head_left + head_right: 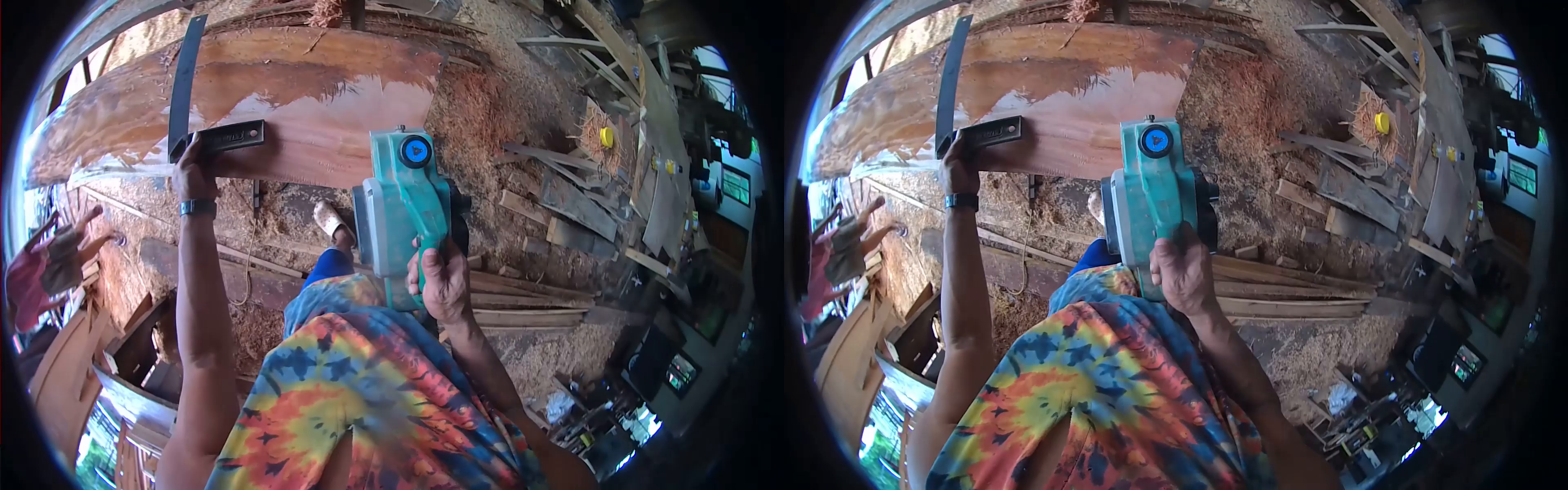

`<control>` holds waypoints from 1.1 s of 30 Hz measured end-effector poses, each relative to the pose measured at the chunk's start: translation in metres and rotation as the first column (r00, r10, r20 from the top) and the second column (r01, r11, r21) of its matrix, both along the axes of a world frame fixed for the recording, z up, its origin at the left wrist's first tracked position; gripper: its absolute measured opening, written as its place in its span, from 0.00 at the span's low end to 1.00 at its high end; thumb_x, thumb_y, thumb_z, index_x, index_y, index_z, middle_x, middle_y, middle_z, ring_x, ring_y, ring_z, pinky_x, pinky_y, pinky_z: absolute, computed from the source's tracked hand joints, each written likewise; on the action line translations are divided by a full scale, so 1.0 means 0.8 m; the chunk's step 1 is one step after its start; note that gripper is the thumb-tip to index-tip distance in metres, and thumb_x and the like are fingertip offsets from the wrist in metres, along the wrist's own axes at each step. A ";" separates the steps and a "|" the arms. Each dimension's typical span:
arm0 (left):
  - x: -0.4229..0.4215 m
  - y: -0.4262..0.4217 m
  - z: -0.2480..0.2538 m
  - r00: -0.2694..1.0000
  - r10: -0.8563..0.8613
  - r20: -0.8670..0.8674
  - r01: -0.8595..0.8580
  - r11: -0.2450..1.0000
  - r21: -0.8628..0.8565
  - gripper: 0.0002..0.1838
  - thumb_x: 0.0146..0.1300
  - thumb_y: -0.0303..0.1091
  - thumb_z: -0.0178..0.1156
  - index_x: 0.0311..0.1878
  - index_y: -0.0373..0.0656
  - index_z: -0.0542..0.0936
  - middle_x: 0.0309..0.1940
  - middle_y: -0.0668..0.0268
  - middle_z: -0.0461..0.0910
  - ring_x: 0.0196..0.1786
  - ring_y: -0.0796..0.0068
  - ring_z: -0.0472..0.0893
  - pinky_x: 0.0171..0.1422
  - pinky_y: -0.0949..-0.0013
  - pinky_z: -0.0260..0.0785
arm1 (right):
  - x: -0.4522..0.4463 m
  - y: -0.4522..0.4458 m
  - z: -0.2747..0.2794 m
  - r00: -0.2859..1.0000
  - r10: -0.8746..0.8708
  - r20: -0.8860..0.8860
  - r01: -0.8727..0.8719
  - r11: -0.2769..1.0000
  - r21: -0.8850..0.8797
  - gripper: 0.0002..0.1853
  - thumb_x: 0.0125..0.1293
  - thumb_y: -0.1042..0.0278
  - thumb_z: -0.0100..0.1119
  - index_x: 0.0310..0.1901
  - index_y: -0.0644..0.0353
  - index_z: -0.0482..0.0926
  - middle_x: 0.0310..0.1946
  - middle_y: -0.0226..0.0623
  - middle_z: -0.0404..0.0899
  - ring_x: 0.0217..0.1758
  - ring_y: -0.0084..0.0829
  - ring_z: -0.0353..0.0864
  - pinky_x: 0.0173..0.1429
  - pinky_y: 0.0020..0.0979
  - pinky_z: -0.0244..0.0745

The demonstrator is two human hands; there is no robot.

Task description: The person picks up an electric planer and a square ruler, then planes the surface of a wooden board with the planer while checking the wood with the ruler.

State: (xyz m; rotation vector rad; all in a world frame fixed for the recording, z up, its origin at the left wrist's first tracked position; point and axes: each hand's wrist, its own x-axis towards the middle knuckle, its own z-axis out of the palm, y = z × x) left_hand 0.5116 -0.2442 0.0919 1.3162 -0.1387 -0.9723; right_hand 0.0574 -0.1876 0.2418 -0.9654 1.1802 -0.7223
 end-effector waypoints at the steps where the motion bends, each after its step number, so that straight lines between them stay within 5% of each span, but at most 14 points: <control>1: 0.001 -0.001 0.001 1.000 -0.010 0.006 0.009 1.000 0.026 0.18 0.66 0.29 0.62 0.58 0.34 0.80 0.49 0.57 0.85 0.47 0.68 0.86 0.48 0.67 0.83 | 0.010 0.005 0.000 1.000 -0.023 -0.014 0.023 1.000 -0.013 0.30 0.74 0.38 0.48 0.50 0.66 0.70 0.20 0.31 0.70 0.19 0.20 0.69 0.23 0.24 0.66; 6: 0.029 0.013 -0.048 0.917 -0.234 0.324 0.228 0.972 0.056 0.21 0.66 0.23 0.60 0.63 0.34 0.77 0.54 0.58 0.82 0.52 0.74 0.83 0.54 0.71 0.80 | 0.040 0.003 -0.019 0.993 -0.119 0.012 0.119 0.991 -0.064 0.27 0.76 0.42 0.48 0.47 0.65 0.70 0.18 0.30 0.69 0.18 0.20 0.69 0.22 0.23 0.65; 9: 0.030 0.014 -0.052 0.939 -0.227 0.259 0.219 0.974 0.058 0.20 0.67 0.25 0.60 0.62 0.35 0.78 0.54 0.60 0.82 0.51 0.74 0.83 0.52 0.70 0.80 | 0.053 -0.021 -0.027 0.987 -0.155 0.041 0.159 0.983 -0.093 0.21 0.78 0.48 0.48 0.44 0.64 0.71 0.18 0.29 0.70 0.17 0.18 0.68 0.22 0.22 0.64; 12: -0.004 -0.004 0.007 0.991 -0.049 -0.121 0.061 0.993 0.098 0.16 0.67 0.32 0.63 0.56 0.37 0.82 0.47 0.62 0.85 0.47 0.71 0.85 0.46 0.70 0.81 | 0.067 -0.063 -0.025 0.985 -0.169 0.035 0.172 0.978 -0.118 0.22 0.79 0.48 0.46 0.42 0.63 0.71 0.16 0.29 0.69 0.15 0.18 0.68 0.20 0.22 0.63; 20: -0.012 -0.012 0.013 0.996 -0.024 -0.091 0.031 0.997 0.076 0.14 0.65 0.34 0.65 0.52 0.38 0.83 0.43 0.64 0.85 0.42 0.71 0.85 0.42 0.69 0.81 | 0.107 -0.260 -0.037 0.986 -0.163 -0.023 0.146 0.933 -0.328 0.29 0.75 0.36 0.45 0.37 0.61 0.72 0.12 0.29 0.67 0.11 0.22 0.69 0.16 0.28 0.64; 22: -0.015 -0.011 0.017 0.996 -0.031 -0.087 0.035 0.998 0.049 0.13 0.64 0.34 0.66 0.49 0.38 0.83 0.41 0.64 0.85 0.41 0.71 0.85 0.41 0.69 0.81 | 0.115 -0.301 -0.027 0.979 -0.202 -0.040 0.186 0.949 -0.254 0.30 0.74 0.34 0.45 0.37 0.61 0.71 0.14 0.31 0.69 0.12 0.23 0.69 0.16 0.29 0.66; 26: -0.013 -0.008 0.010 0.998 -0.014 -0.065 0.019 0.997 0.080 0.12 0.64 0.33 0.66 0.48 0.37 0.83 0.41 0.64 0.84 0.41 0.71 0.85 0.40 0.70 0.81 | 0.098 -0.282 -0.038 0.990 -0.143 -0.003 0.139 0.968 -0.207 0.31 0.73 0.33 0.45 0.37 0.61 0.71 0.14 0.31 0.69 0.12 0.23 0.69 0.16 0.30 0.66; 31: -0.017 -0.001 0.009 0.999 -0.036 0.033 0.035 0.999 0.030 0.13 0.65 0.32 0.65 0.50 0.37 0.83 0.42 0.63 0.85 0.42 0.71 0.85 0.43 0.70 0.81 | 0.076 -0.115 -0.017 0.998 0.016 -0.054 -0.028 0.976 -0.218 0.28 0.79 0.41 0.35 0.42 0.62 0.72 0.13 0.29 0.69 0.13 0.20 0.68 0.21 0.25 0.66; 33: -0.016 -0.002 0.004 0.997 -0.042 0.061 0.042 0.999 0.007 0.13 0.66 0.32 0.64 0.50 0.37 0.83 0.43 0.63 0.85 0.42 0.71 0.85 0.44 0.69 0.81 | 0.072 -0.045 -0.020 0.994 -0.068 0.086 0.076 0.992 -0.097 0.22 0.77 0.46 0.48 0.42 0.61 0.73 0.17 0.27 0.70 0.16 0.18 0.69 0.20 0.22 0.63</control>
